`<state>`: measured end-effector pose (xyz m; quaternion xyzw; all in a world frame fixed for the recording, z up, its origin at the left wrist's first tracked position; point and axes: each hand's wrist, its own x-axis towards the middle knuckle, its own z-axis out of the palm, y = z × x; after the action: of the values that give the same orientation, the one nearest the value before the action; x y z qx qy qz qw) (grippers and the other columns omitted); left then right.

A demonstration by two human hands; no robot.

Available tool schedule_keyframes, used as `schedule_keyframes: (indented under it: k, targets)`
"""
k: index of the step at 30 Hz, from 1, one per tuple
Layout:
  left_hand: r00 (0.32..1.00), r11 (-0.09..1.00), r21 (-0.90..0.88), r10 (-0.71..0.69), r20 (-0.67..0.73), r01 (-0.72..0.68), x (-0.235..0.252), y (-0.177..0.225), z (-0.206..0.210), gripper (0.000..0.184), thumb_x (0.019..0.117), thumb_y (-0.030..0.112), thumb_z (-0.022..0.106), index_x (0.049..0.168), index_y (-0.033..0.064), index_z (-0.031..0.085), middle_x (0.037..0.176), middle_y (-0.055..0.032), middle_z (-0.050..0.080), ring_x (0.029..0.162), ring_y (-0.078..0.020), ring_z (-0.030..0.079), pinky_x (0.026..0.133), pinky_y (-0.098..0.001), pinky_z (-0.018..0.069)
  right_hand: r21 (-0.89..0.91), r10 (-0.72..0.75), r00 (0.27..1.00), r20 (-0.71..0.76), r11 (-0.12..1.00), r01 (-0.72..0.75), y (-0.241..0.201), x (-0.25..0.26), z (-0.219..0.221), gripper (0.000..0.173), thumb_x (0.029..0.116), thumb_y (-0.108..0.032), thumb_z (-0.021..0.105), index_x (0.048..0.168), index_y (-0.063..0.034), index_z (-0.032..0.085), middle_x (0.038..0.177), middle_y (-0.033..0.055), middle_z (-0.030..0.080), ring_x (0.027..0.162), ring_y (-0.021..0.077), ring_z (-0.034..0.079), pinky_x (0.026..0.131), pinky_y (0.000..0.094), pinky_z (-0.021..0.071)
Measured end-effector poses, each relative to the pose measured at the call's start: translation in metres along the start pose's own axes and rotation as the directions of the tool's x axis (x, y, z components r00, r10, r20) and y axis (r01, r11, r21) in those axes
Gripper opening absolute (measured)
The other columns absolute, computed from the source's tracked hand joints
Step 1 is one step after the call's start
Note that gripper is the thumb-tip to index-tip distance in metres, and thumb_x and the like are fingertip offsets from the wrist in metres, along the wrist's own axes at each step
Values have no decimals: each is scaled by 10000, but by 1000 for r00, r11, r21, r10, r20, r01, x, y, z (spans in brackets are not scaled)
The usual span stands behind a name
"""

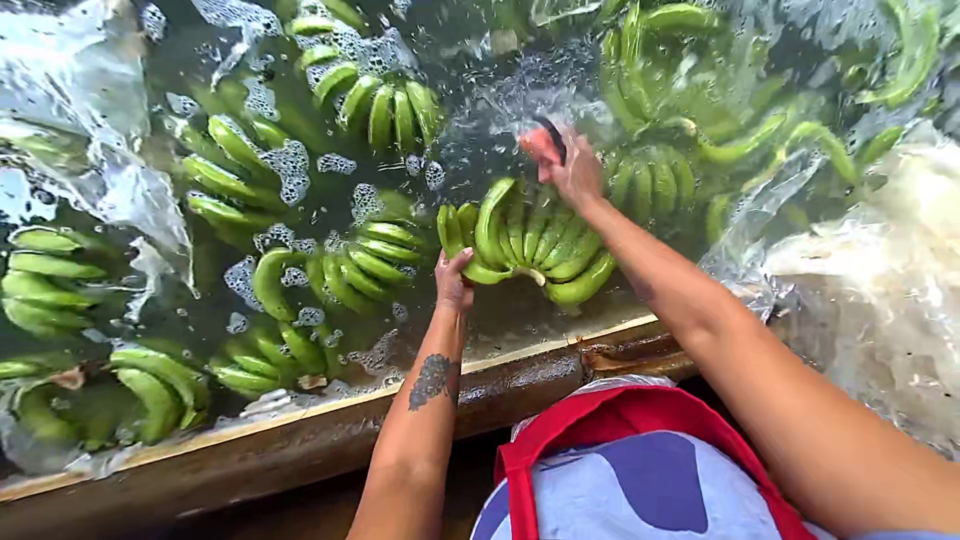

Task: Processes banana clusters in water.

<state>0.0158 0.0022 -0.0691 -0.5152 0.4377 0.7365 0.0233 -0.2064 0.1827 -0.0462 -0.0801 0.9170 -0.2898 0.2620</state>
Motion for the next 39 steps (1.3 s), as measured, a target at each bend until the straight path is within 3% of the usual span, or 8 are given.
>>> schedule_keyframes:
  k: [6,13,16,18,21,29,34,39]
  targets:
    - [998,998,-56,18,-54,-21,0,-18,-12,461,966,61,559,1416,56,457,1188,-119,657,1019,-198,679,874,-409,591,-62,-137,846,515,979,196,35,-142,12,541,911,-122,689,1440,-149,583,1359,252,585,959,447,691,794,642,562]
    - [927,980,156,169,-335,-122,-61,-57,0,672,1033,149,582,1601,55,235,1546,-185,436,1357,-252,516,1070,-439,496,-253,-113,993,34,960,117,56,-44,-45,550,909,-163,706,1441,-113,575,1364,241,605,1045,454,691,814,644,569]
    - [838,340,859,519,168,-383,-83,-62,20,1008,799,331,836,1528,-132,316,1600,-424,152,1519,-554,125,1226,-682,89,-162,-106,989,-102,983,88,59,-63,-68,588,883,-100,731,1442,-83,550,1340,261,599,1027,458,684,806,638,570]
    - [834,-13,891,344,431,-455,-65,-69,35,901,768,408,866,1536,133,483,1597,-366,272,1502,-573,175,1145,-810,68,-208,-122,989,-77,973,104,100,-74,-62,592,894,-111,721,1449,-70,520,1352,298,555,955,492,678,728,668,559]
    - [918,-125,910,-31,395,-396,-20,-68,58,802,930,216,701,1618,324,305,1638,-267,279,1497,-502,276,1152,-730,259,-321,19,999,-28,947,-27,175,-68,-43,607,870,-70,710,1453,-107,544,1408,300,525,995,520,668,763,700,541]
    - [994,312,947,-61,95,-72,21,-31,131,518,1027,183,557,1492,-8,433,1357,-322,579,1255,-489,575,1044,-648,460,419,353,935,-16,852,-314,105,-94,44,757,950,-231,716,1567,-38,322,1395,234,592,1248,319,622,1060,506,519]
    - [990,916,400,-70,121,16,27,-39,78,478,1030,222,605,1442,12,485,1327,-181,620,1174,-242,626,1002,-439,534,150,119,987,106,979,-135,66,-92,28,557,984,-248,664,1467,-14,517,1372,267,603,1249,431,605,1048,630,480]
    - [974,989,-91,-94,204,115,-3,-43,25,717,1033,661,267,1514,146,404,1422,-97,580,1302,-234,552,1072,-475,485,-39,218,958,189,976,-214,131,-45,-3,562,974,-319,658,1443,-29,547,1364,288,603,1285,477,561,1071,704,415]
